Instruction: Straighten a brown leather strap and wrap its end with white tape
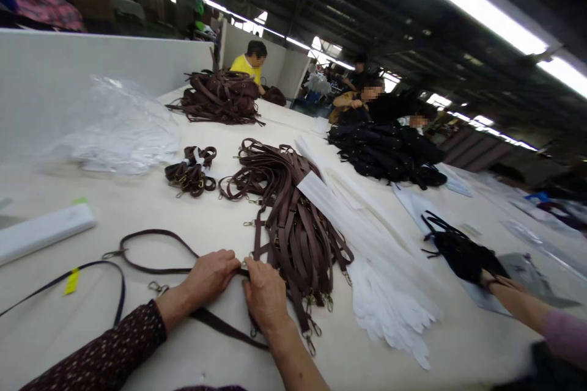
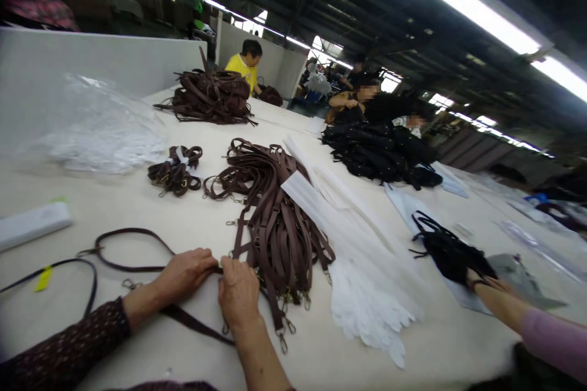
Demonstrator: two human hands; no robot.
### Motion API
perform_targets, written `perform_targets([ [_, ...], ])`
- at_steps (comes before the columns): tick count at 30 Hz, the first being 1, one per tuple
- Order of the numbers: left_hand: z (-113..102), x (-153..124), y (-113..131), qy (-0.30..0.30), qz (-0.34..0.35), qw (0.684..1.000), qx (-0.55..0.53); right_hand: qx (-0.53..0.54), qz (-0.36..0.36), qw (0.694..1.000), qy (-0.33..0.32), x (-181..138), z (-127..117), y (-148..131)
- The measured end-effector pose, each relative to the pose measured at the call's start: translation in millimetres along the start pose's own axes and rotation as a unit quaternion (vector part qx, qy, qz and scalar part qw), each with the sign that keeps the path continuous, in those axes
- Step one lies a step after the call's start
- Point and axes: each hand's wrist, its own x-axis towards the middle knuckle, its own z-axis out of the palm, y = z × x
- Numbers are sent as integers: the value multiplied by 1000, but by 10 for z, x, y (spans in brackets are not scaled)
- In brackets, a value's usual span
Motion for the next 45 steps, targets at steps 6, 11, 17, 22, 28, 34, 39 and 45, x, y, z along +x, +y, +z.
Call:
perform_targets([
  [6, -234, -352, 16, 11, 49, 998, -45, -25, -23, 999, 23, -21, 96, 203],
  [11, -292, -880, -65, -54, 142, 984, -93, -8, -44, 999, 31, -12, 136, 276],
  [17, -149, -1083, -515, 2, 48, 999, -1, -17, -65, 998, 19, -42, 111, 385],
  [22, -331, -1127, -732, -22, -16, 999, -24, -24, -62, 997, 24, -100, 74, 455],
  [28, -380, -1124, -389, -76, 58, 990, -101, -6, -56, 998, 30, -116, 84, 467],
  [34, -192, -1118, -329, -49, 43, 994, -89, 44, -42, 998, -11, -109, 25, 489],
  [39, -230, -1251, -817, -18, -21, 999, -39, 51, -34, 997, -40, -109, 0, 507],
  [45, -384, -1194, -1372, 51, -27, 995, 81, 55, -35, 997, -39, -120, -55, 508],
])
